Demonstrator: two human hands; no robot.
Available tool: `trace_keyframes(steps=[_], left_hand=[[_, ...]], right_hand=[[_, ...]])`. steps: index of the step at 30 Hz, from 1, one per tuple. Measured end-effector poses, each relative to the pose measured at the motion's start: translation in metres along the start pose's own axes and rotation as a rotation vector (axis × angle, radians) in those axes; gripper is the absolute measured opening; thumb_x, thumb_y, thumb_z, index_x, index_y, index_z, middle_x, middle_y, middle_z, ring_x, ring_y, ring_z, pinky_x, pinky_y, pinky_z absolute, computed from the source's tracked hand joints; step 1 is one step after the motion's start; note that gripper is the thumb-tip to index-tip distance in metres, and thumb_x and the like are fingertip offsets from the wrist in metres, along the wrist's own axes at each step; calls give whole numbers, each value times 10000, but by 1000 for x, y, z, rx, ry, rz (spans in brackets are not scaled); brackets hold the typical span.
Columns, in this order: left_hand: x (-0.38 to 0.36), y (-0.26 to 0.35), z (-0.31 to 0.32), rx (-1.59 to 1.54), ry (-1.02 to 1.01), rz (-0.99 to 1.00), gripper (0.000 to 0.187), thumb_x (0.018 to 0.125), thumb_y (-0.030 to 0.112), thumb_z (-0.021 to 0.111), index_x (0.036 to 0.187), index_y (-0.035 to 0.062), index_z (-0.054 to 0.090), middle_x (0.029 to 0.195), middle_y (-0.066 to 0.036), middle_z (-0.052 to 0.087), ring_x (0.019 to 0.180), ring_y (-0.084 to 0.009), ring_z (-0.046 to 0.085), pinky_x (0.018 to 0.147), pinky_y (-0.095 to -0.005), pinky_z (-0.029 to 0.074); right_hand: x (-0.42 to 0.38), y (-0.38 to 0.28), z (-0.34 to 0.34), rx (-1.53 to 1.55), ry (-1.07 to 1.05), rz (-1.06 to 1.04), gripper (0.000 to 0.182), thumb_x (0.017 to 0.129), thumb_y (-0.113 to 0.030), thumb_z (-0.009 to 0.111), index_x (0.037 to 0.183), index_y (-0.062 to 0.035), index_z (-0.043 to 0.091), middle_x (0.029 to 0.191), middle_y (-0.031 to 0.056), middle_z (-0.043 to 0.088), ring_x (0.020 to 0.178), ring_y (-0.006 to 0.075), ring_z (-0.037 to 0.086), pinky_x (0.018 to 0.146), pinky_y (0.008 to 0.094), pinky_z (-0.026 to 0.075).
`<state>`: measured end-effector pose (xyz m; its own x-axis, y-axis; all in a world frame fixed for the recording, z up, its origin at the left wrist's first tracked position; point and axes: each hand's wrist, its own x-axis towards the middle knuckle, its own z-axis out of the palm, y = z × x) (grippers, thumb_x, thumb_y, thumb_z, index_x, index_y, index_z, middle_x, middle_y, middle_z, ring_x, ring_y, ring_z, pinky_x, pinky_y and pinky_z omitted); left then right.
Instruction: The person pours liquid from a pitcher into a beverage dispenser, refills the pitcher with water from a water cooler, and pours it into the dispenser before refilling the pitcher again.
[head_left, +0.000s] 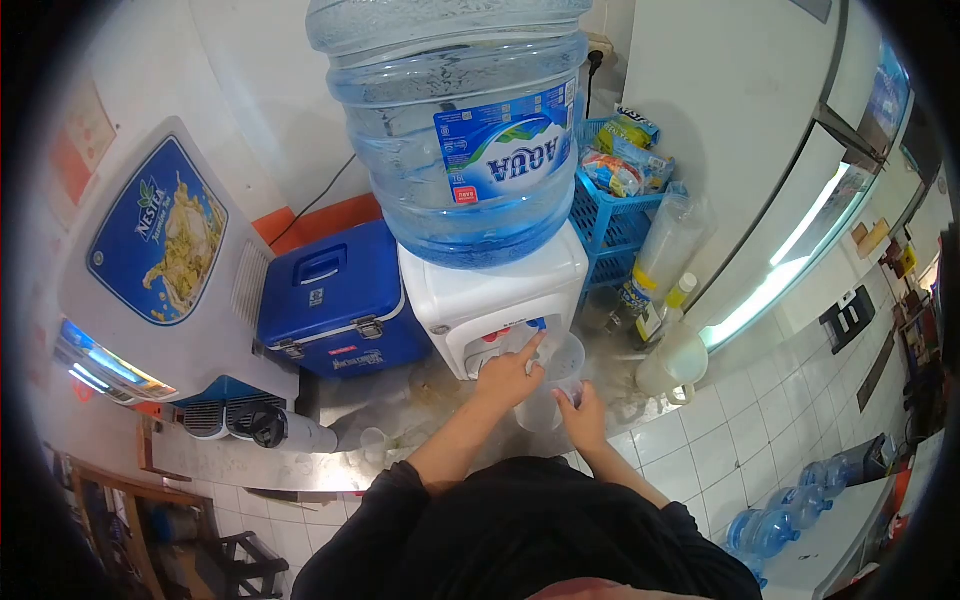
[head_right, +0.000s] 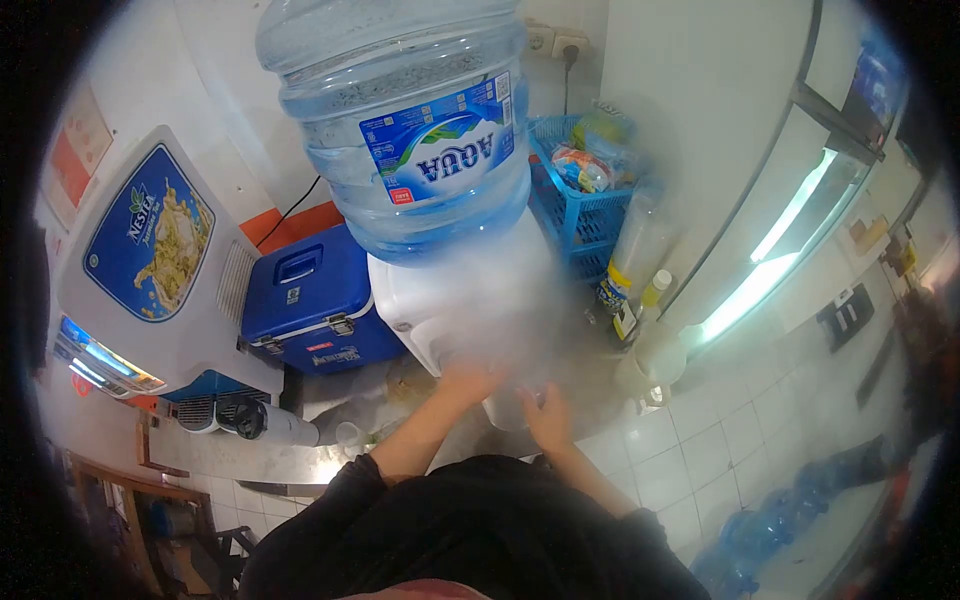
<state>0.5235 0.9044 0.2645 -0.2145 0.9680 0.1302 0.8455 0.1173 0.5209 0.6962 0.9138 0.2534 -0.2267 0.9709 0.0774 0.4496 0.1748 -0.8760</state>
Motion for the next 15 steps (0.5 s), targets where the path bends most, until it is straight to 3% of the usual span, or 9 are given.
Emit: trace_keyframes(steps=[15], left_hand=[[-1, 2, -4, 2, 7, -4, 605, 763, 330, 452, 1358, 311, 350, 696, -221, 606, 645, -380, 610, 650, -456, 501]], right_hand=[[0, 18, 9, -42, 53, -37, 336, 749, -257, 719, 836, 1, 521, 615, 98, 540, 530, 166, 490, 514, 318, 408]])
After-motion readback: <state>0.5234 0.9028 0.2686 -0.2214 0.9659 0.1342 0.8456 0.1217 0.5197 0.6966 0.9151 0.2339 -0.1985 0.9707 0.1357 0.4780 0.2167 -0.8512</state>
